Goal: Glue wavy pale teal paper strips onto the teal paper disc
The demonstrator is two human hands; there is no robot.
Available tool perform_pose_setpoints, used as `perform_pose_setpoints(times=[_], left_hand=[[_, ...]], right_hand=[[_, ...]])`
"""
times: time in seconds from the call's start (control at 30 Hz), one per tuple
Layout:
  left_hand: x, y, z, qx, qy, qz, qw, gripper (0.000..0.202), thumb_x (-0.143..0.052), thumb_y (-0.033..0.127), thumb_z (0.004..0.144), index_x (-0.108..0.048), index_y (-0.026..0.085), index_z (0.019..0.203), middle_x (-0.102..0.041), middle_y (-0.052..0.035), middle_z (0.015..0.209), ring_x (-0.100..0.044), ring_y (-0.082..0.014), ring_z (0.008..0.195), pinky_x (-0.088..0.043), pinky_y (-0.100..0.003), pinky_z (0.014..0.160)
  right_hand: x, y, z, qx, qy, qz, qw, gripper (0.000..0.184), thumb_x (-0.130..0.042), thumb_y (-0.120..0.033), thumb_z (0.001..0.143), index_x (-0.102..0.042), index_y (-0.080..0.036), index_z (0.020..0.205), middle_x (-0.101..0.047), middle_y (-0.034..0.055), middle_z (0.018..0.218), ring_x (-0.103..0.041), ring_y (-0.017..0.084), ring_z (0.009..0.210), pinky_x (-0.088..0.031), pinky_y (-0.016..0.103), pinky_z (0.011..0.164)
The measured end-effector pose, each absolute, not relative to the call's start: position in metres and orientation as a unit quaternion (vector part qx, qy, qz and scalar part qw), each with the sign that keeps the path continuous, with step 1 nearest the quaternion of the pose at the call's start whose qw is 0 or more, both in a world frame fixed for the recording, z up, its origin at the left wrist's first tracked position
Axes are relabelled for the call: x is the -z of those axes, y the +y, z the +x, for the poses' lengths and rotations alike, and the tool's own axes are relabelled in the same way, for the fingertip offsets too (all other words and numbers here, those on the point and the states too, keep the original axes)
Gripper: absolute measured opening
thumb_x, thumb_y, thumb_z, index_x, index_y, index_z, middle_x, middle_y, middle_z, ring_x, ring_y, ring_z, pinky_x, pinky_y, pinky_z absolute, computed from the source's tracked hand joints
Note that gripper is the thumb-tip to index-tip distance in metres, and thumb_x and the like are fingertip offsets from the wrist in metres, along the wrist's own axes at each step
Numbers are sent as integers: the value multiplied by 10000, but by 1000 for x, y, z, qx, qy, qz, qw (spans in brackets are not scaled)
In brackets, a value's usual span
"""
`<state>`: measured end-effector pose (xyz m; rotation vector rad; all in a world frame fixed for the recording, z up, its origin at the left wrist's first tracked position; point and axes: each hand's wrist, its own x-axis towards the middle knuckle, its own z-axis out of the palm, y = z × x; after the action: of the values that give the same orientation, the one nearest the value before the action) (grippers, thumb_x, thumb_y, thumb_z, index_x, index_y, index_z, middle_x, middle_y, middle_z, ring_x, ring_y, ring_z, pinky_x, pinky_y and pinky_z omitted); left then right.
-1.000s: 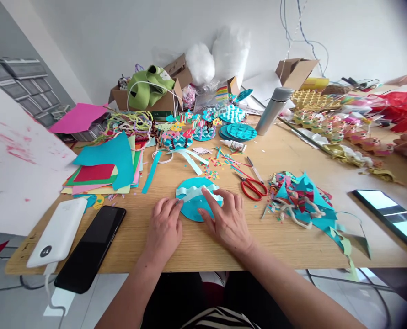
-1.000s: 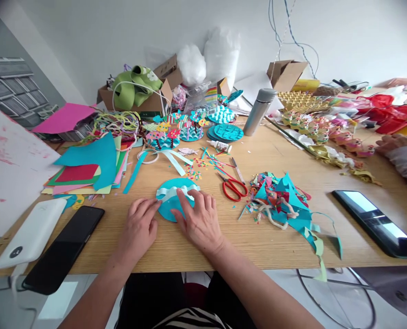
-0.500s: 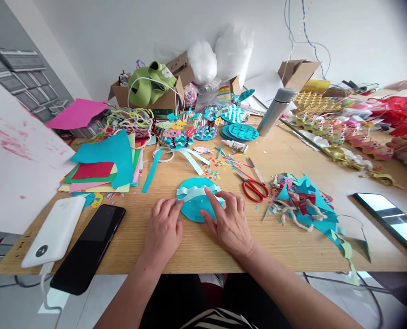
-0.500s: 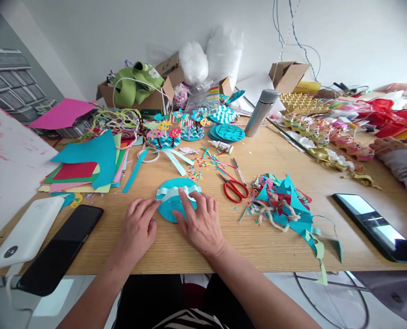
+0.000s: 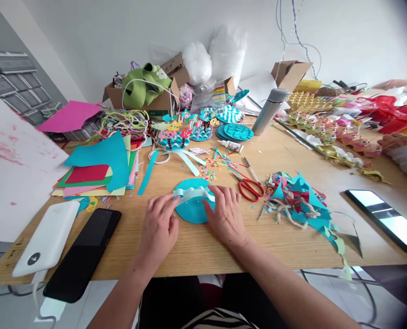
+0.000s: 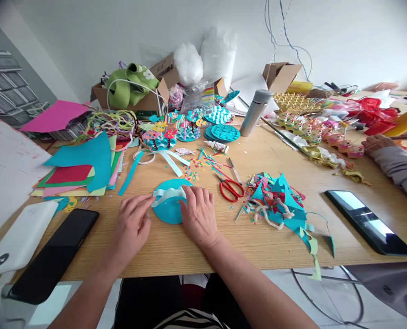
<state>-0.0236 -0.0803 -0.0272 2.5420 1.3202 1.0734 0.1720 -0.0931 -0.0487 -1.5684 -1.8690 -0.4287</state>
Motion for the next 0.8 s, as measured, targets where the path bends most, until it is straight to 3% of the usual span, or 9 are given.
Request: perform_pose_setpoints(times=[0.2,0.37,0.57,0.8], left_hand=[[-14,-44,-9,-347,381,853,81,303,-590,176,845,-621,193,1146,-665,-54,1091,-527,-232,1058,-444,-414,956],[-4,-22,2,-299,341,869,198,530,-739,196,734,-576,223,1238,-671,-40,1091,-528,-228,1080,-456,-395,944],[16,-21,-1,-310,357,847,244,484,-731,146,740,-601,211,1202,-688,-29,957,-558,-208,990,-479,-365,885],[19,-21,2,-296,355,852,245,462,-703,170,774,-595,221,1219,-671,-37,987,-549,-205,1018,-480,-367,914]], right_hand=[[51,-93,174,180,-719,-598,306,323,-456,-108,905,-488,-138,1225,-610,109,1001,-498,235,895,-355,363,767],[51,-93,176,184,-715,-601,307,319,-462,-105,900,-498,-142,1215,-599,107,1002,-497,232,887,-363,362,765],[48,-97,175,190,-730,-564,337,327,-527,-115,877,-516,-163,1201,-565,106,990,-483,218,857,-376,356,745],[51,-103,177,197,-762,-522,329,400,-536,-93,872,-517,-183,1261,-544,43,780,-441,180,715,-331,334,667]])
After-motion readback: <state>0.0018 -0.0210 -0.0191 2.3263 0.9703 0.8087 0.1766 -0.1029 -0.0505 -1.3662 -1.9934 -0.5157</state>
